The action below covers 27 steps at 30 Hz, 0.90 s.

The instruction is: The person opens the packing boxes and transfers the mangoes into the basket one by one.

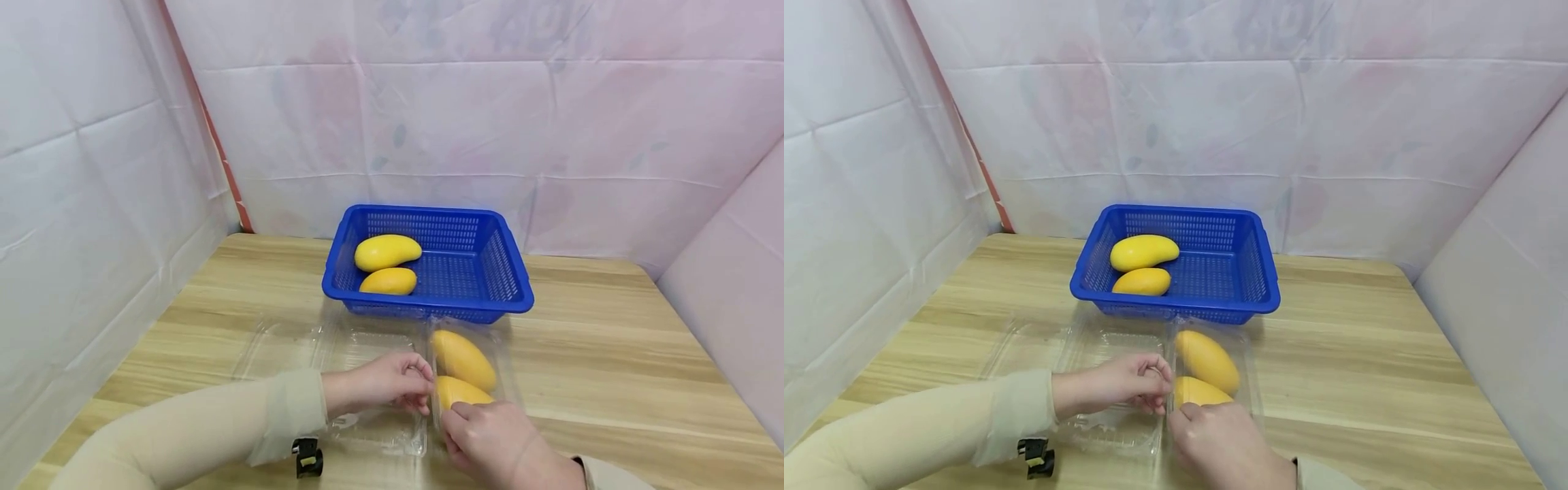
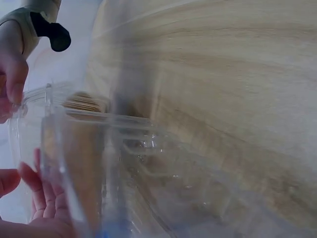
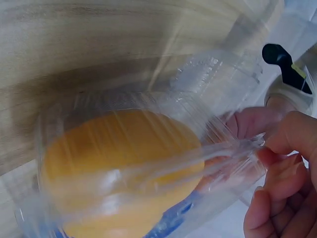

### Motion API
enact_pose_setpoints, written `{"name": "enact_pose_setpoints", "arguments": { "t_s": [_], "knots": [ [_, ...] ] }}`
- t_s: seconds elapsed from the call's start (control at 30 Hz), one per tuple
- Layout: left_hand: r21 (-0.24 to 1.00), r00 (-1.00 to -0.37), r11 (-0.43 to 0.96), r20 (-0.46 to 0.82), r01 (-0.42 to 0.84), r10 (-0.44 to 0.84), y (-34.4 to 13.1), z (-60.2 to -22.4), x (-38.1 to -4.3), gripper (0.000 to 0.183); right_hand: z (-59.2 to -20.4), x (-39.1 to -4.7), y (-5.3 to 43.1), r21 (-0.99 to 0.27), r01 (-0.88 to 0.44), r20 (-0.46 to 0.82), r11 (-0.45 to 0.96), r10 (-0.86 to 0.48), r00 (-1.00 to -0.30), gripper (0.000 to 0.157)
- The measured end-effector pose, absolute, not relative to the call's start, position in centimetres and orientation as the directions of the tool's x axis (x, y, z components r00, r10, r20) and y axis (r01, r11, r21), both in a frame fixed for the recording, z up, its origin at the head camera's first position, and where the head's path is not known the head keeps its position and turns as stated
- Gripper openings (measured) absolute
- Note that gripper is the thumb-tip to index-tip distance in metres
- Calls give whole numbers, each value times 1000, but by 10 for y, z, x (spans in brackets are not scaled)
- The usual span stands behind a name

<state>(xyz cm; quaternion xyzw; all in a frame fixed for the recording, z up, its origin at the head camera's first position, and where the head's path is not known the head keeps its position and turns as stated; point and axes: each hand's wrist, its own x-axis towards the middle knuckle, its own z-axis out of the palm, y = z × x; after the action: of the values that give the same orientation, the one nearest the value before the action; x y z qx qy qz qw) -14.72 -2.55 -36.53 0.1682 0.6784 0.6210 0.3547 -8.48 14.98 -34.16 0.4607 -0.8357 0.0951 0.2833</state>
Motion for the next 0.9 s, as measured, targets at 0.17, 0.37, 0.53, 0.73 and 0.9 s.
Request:
{"name": "enact_pose_setpoints", "arguments": {
  "t_s": [0.17,0.37,0.53,0.73,0.9],
  "knots": [
    [957,-647,227,-289,-179,705,-28,-365,-141,14,-340,-86,149,66,-819,560,570,-700,-442,26],
    [953,-592,282,-291,-111,752,-31,-359,-132,21,-340,-87,148,34,-820,576,571,-682,-451,26],
    [954,-588,280,-286,-104,756,-33,-357,-124,20,-338,-87,146,12,-808,563,590,-672,-482,25],
    [956,-642,251,-287,-151,711,-32,-361,-119,21,-337,-86,143,18,-794,560,607,-664,-495,24],
    [957,-676,190,-290,-221,678,-29,-364,-113,22,-338,-85,144,10,-796,570,606,-657,-493,24]
  ]
}}
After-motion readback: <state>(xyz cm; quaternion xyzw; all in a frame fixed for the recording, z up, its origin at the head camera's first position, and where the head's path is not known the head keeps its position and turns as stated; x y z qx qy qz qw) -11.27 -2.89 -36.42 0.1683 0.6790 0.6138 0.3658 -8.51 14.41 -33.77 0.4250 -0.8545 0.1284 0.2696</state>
